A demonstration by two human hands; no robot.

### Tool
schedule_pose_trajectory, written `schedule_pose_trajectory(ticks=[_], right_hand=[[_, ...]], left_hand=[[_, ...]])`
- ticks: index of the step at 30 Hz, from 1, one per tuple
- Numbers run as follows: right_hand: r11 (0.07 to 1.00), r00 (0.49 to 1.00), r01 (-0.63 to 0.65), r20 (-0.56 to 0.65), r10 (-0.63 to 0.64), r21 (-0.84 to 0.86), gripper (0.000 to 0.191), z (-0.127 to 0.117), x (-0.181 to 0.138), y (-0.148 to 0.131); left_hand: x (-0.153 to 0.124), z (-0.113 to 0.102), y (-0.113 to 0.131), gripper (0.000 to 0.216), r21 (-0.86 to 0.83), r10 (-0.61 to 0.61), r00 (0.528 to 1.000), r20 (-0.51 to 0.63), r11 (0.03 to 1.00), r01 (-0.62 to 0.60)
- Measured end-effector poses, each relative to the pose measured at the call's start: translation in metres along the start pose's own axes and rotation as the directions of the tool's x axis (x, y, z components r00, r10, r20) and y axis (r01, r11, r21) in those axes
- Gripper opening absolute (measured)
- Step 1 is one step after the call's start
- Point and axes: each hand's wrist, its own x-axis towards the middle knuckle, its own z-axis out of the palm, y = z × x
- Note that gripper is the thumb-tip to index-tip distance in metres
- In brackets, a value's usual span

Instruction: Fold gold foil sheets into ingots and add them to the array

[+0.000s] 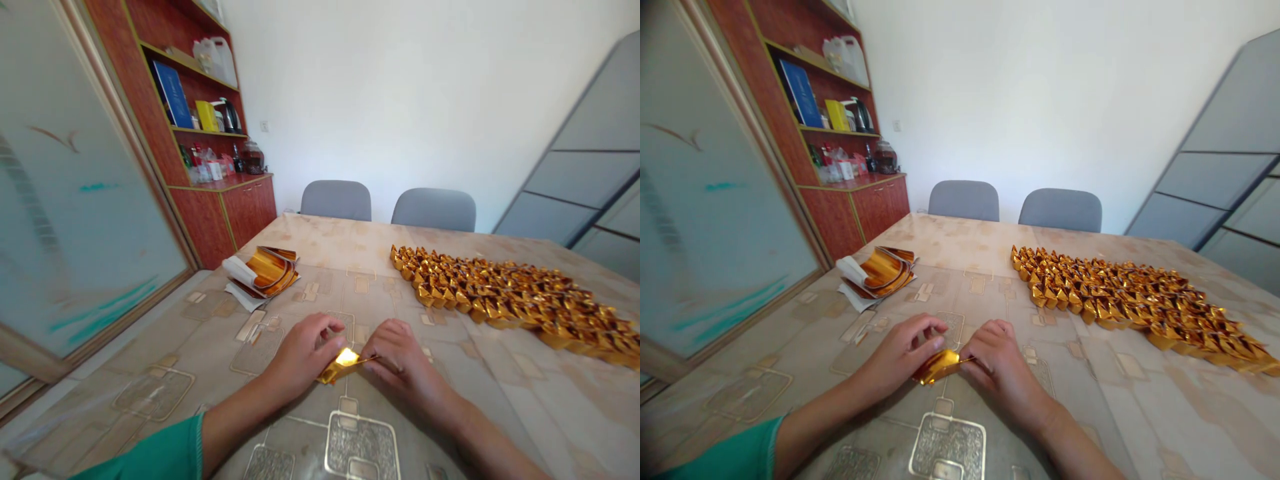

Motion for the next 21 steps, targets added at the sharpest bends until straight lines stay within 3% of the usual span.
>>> schedule_pose_trajectory(ticks=[3,6,11,17,21], right_hand=[[0.988,0.993,0.113,-0.027,-0.117,-0.102,0.024,-0.006,0.002,-0.003],[0.969,0.982,0.173,-0.044,-0.184,-0.179,0.025,-0.01,0.004,-0.007],[0.976,0.992,0.123,0.013,-0.123,-0.182,0.018,-0.009,0.004,-0.009],[0.981,0.995,0.095,0.031,-0.092,-0.17,0.016,-0.008,0.003,-0.008],[0.997,0.999,0.032,-0.024,-0.033,-0.066,0.007,-0.005,0.002,-0.009]], left_hand=[[0.004,-0.008,-0.005,0.023,0.136,0.058,0.998,0.038,0.989,-0.063],[0.005,-0.01,-0.006,0.025,0.126,0.066,0.992,0.104,0.989,-0.079],[0.002,-0.004,0.002,0.019,-0.114,0.014,0.98,0.199,0.993,0.009],[-0.005,-0.002,0.01,0.021,-0.007,0.199,0.963,0.181,0.98,-0.201],[-0.008,0.001,0.01,0.015,-0.024,0.187,0.971,0.152,0.982,-0.185]])
